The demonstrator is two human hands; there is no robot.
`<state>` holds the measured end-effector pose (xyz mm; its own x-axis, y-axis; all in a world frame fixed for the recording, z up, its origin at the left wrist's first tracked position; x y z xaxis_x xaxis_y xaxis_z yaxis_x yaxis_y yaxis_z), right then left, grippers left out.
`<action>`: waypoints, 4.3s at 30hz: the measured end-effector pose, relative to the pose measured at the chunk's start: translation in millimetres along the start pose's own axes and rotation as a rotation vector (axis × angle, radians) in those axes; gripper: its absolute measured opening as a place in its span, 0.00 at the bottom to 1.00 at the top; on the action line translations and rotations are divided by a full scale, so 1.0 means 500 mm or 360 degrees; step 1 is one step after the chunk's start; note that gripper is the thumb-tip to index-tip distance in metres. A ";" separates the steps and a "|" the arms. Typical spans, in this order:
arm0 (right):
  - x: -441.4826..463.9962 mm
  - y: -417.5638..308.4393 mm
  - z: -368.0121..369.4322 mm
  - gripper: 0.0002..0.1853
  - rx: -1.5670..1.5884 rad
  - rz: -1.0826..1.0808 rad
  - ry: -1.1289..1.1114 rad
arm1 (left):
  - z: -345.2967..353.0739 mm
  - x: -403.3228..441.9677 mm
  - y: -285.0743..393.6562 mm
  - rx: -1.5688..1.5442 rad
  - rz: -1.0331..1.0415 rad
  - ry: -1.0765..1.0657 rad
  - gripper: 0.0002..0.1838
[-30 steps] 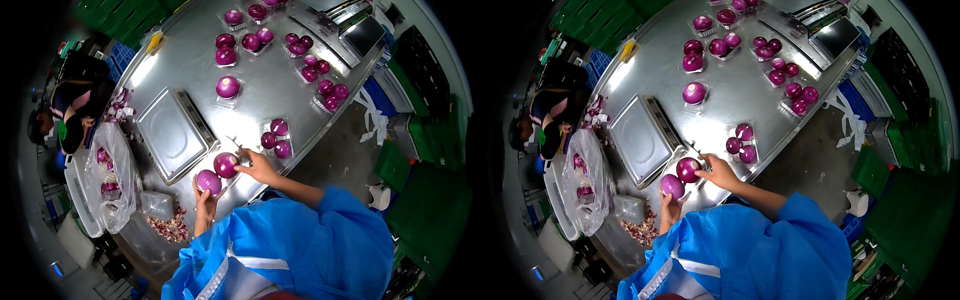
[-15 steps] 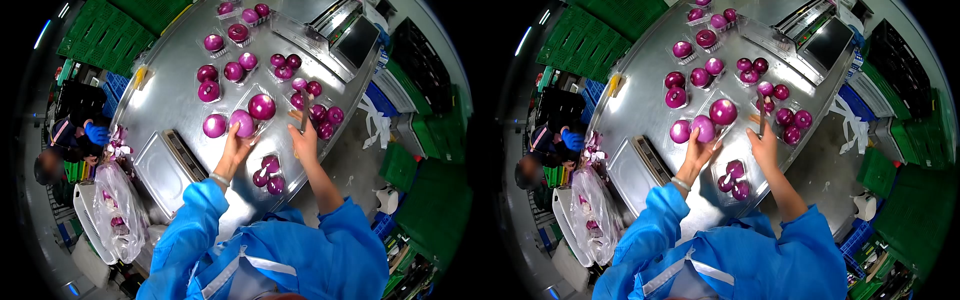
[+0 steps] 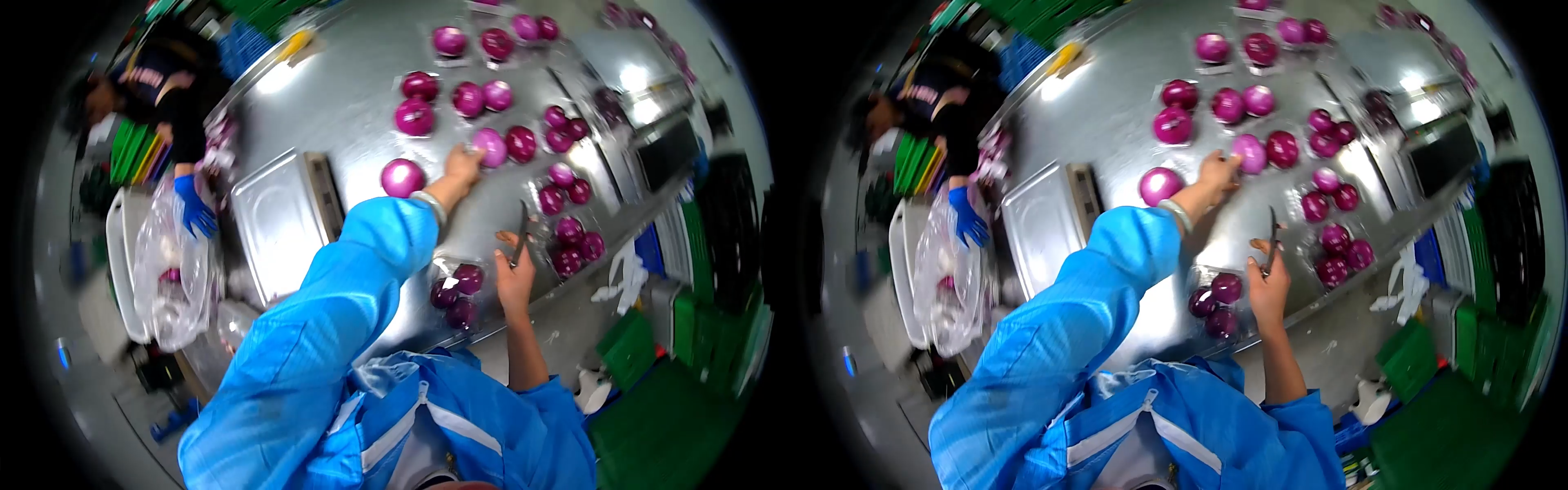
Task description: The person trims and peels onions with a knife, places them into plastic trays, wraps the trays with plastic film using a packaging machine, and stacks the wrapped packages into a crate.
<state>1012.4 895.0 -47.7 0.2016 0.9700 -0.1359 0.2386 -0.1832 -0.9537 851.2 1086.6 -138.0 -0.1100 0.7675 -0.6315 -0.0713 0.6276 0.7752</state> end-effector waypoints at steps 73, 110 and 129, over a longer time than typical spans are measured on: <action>-0.754 -0.222 0.708 0.14 -0.0916 -0.0689 -0.1168 | -1.834 -0.831 -0.357 0.2306 -0.0278 0.0612 0.24; -0.791 -0.371 0.853 0.22 -0.0760 -0.1081 -0.1495 | -1.715 -1.020 -0.113 -0.0565 0.0867 0.0483 0.41; -1.101 -0.538 0.933 0.26 -0.0613 -0.2347 -0.1688 | -1.309 -1.356 -0.495 -0.1790 0.0643 0.0027 0.41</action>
<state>394.2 484.6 158.3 -0.9126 0.0129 0.4087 -0.1466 0.9227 -0.3566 294.5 325.4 107.7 -0.3366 0.8760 -0.3455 -0.8555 -0.1311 0.5010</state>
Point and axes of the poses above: each hand's wrist, its own x-axis towards the middle knuckle, its own z-axis out of the palm, y = z × x, the point moved 7 cm from there along x, towards the middle knuckle, and after that the axes turned 1 degree about y, right-handed, at the moved point
